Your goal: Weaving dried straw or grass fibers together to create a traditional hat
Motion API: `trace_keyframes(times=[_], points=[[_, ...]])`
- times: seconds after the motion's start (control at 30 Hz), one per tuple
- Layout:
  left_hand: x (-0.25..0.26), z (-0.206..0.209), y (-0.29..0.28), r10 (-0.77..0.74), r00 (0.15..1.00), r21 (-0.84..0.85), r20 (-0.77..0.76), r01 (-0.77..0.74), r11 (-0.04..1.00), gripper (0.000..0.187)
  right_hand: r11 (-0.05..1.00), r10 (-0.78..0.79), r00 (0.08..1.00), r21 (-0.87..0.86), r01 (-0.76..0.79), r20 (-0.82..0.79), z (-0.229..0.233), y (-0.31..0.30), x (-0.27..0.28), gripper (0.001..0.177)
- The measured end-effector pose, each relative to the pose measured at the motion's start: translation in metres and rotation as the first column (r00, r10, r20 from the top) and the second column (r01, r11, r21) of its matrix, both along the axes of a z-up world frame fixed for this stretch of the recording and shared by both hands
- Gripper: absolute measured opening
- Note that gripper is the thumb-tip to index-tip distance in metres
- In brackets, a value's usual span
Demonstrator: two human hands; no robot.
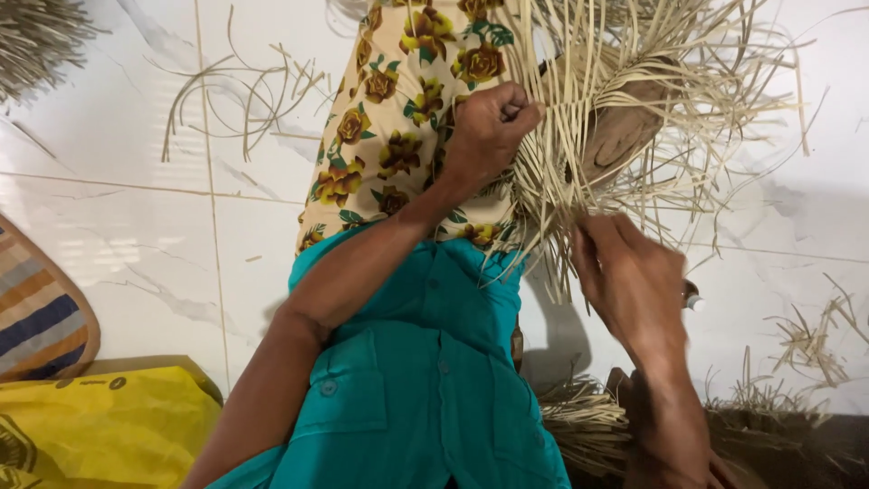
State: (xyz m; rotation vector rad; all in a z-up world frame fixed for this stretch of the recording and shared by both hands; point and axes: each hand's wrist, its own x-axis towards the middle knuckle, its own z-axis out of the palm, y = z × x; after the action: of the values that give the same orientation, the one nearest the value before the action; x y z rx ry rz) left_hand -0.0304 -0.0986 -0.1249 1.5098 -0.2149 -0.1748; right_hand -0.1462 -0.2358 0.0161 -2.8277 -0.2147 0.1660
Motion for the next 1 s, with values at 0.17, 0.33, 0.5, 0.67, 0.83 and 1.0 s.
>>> trace_keyframes(times=[0.17,0.33,0.5,0.67,0.83,1.0], points=[[-0.008,0.009,0.0,-0.034,0.999,-0.086,-0.031,0.031,0.996,0.026,0.998,-0.019,1.0,-0.065,0.019,-0.004,0.005,-0.008,-0.026,0.011],[-0.038,0.029,0.016,0.034,0.791,0.287,0.61,-0.261,0.922,0.047,0.974,0.1,0.931,-0.226,-0.019,0.35,-0.056,-0.034,-0.02,0.006],[-0.07,0.066,0.009,-0.131,0.965,0.061,0.228,0.12,0.991,0.021,0.995,0.094,0.915,-0.075,-0.07,0.392,-0.026,-0.016,0.011,0.006],[-0.049,0.053,0.0,-0.163,0.945,-0.002,0.283,0.171,0.985,0.013,0.99,0.081,0.945,0.081,-0.112,0.316,-0.035,-0.027,0.025,0.006],[-0.029,0.021,-0.01,-0.208,0.938,-0.337,0.276,0.297,0.893,0.019,0.926,0.365,0.871,-0.226,-0.302,0.328,-0.05,-0.04,0.038,0.015],[-0.016,0.044,-0.002,-0.319,0.924,-0.202,0.209,0.36,0.911,0.006,0.717,0.579,0.777,-0.609,-0.34,0.248,-0.054,-0.059,0.068,0.025]])
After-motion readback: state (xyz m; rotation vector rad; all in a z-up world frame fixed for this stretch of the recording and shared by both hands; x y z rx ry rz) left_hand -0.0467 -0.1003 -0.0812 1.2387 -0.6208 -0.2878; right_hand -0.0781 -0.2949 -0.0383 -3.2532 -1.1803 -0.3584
